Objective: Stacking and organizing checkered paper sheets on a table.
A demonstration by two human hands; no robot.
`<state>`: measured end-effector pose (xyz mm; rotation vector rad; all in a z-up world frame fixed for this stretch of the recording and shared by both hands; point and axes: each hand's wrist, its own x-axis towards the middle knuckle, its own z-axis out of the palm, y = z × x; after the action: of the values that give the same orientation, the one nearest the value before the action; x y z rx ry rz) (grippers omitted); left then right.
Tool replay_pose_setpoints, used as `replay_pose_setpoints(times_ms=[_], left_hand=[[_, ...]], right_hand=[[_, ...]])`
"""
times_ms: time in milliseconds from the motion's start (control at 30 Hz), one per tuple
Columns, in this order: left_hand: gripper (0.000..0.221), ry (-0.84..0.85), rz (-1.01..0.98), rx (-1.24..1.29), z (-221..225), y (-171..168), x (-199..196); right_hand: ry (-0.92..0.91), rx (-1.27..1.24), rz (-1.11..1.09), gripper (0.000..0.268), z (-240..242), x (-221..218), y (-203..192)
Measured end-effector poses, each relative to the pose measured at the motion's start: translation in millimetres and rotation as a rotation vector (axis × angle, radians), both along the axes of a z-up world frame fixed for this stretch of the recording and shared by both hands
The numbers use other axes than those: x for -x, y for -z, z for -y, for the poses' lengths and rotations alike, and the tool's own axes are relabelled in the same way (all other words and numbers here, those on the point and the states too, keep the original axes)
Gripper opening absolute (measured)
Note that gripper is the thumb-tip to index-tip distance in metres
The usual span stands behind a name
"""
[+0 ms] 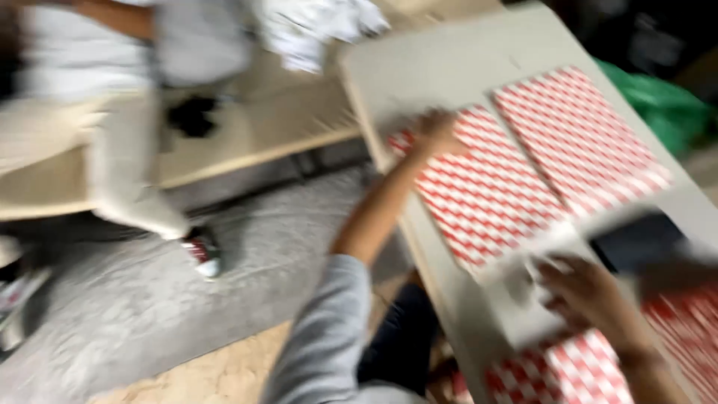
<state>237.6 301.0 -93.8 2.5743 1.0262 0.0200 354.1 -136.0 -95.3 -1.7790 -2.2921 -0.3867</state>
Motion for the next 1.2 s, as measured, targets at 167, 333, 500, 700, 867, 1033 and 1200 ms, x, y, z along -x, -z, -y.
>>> replay_pose_setpoints(times_ms=[167,333,500,700,867,1033,1200], left_hand=[[0.11,-0.012,-0.033,0.062,14.3,-72.0,42.1],[0.072,-0.039,-0.091,0.073,25.7,-92.7,36.3],[0.052,-0.089,-0.063,0.114,16.1,-94.3,30.8],[0.058,-0.075,-0.074,0.085,8.2,-97.8,29.5],[0.083,0.018,-0.054,0.064,-12.1,-75.4,26.6],[0.08,0.008,-0.079,0.031,-10.6,-59.7,18.6],[0.083,0.018,-0.069,0.047,-1.7,-71.2,24.4]], right_hand=[[1.05,0.433,-1.606,0.037,-70.9,141.2,-151.7],[1.083,0.375,-1.811,0.033,-68.9,142.2,-153.2],[1.036,0.241,-2.077,0.037,-63.6,140.0,-144.3],[1.088,0.176,-2.194,0.023,-69.6,132.5,-129.1],[1.146,0.097,-1.893,0.037,-80.5,103.8,-54.9],[1.15,-0.134,-1.644,0.042,-101.5,120.4,-68.0],[1.135,-0.318,-1.989,0.086,-118.6,137.8,-95.1]])
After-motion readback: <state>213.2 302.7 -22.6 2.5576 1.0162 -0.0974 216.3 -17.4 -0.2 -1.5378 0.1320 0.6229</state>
